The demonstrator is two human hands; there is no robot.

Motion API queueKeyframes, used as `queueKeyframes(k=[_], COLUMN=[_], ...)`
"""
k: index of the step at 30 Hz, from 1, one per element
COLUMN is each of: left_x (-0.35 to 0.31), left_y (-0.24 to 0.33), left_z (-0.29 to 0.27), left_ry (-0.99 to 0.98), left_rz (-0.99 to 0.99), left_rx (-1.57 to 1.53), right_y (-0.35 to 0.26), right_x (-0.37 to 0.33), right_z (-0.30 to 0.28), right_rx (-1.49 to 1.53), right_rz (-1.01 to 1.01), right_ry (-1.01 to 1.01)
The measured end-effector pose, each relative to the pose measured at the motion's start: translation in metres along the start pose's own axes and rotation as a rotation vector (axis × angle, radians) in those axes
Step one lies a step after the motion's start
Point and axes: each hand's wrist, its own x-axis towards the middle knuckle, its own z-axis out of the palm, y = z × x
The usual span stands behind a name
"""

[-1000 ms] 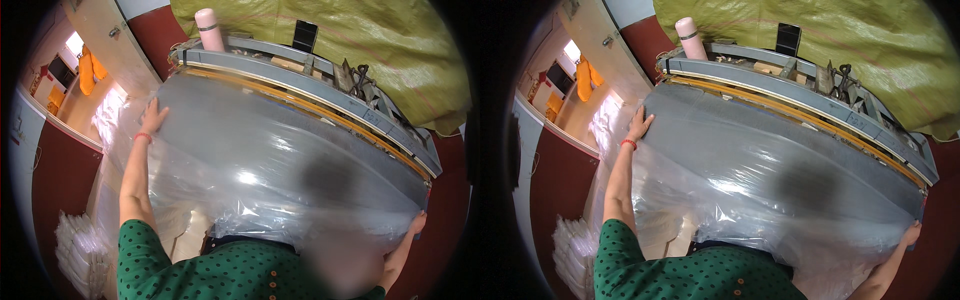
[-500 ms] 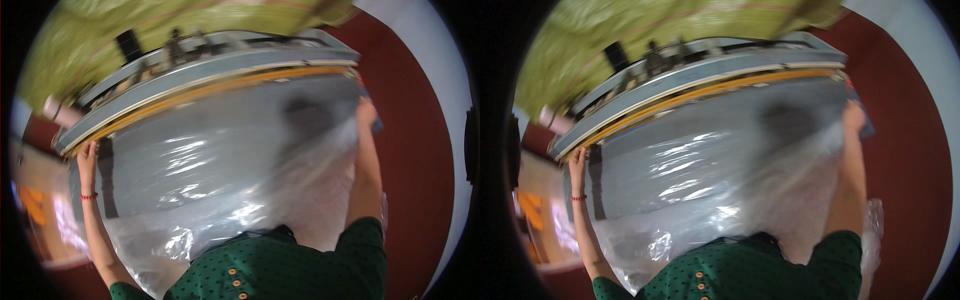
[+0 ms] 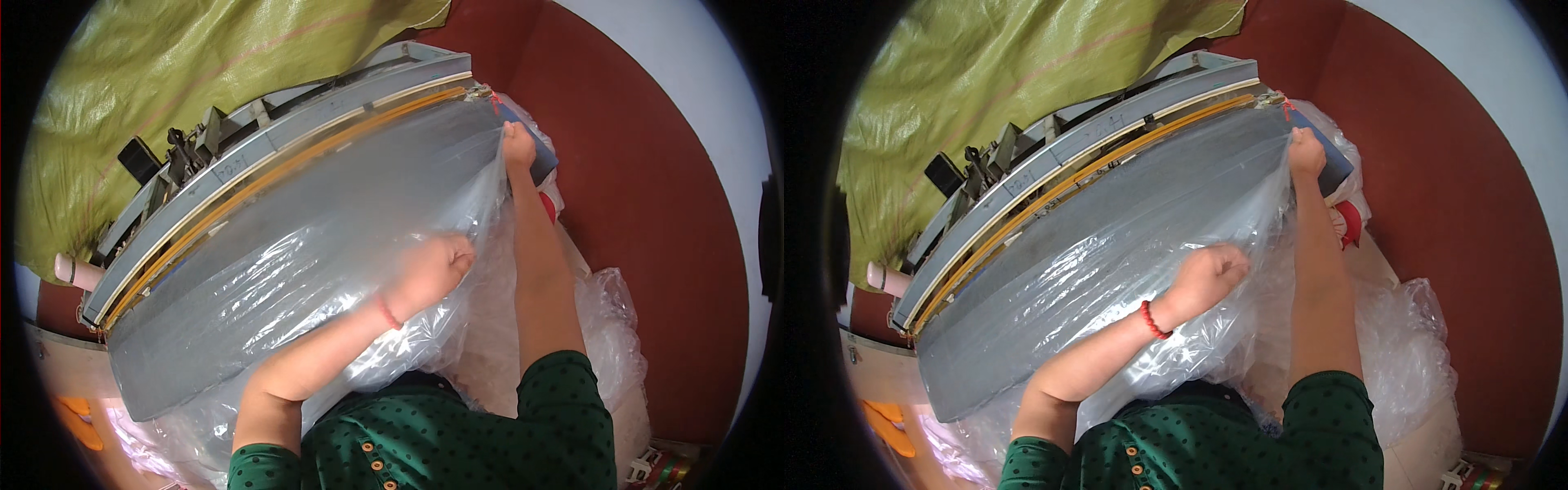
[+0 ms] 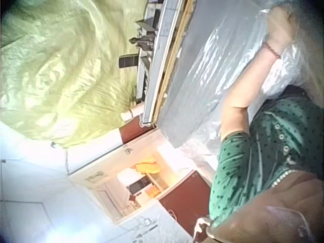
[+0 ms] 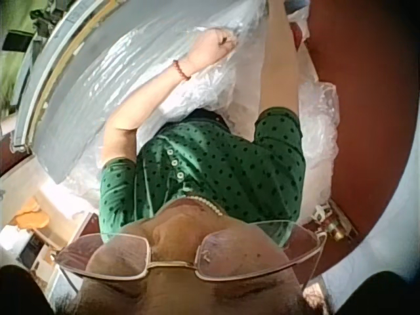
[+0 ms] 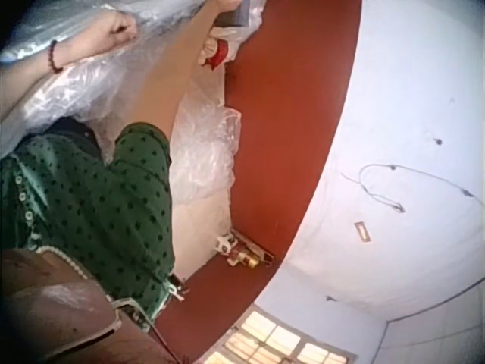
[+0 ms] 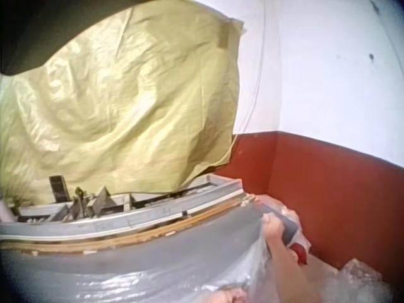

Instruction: Operating a heat sealing machine to seal large plastic film bags.

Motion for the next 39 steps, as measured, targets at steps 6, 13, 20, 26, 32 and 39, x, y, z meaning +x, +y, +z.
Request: queueKeyframes(k=[6, 13, 20, 26, 32, 39], left_x=[-0.058, -0.291, -0.552, -0.553, -0.483, -0.525], left_y=[0.016, -0.03, 0.014, 0.043, -0.057, -0.118], left_z=[-0.008, -0.078, -0.21, -0.282, -0.211, -0.24], left_ry=[-0.086, -0.159, 0.678, 1.315, 0.591, 0.68], left_rz=[-0.359, -0.506, -1.314, -0.722, -0.701, -1.095], left_rx=[-1.177, -0.544, -0.035, 0.67, 0.894, 0.922], right_y=[0.005, 0.011, 0.024, 0.027, 0.024, 0.032], right_x=[0.0, 0.0, 0.015, 0.018, 0.017, 0.023], right_z=[0.001, 0.001, 0.013, 0.014, 0.011, 0.015], right_rx=[0.026, 0.108, -0.068, -0.071, -0.182, -0.186], right_rz=[-0.039, -0.15, -0.153, -0.195, -0.169, -0.16], right_ry=[-0.025, -0.105, -0.187, -0.218, -0.201, -0.229])
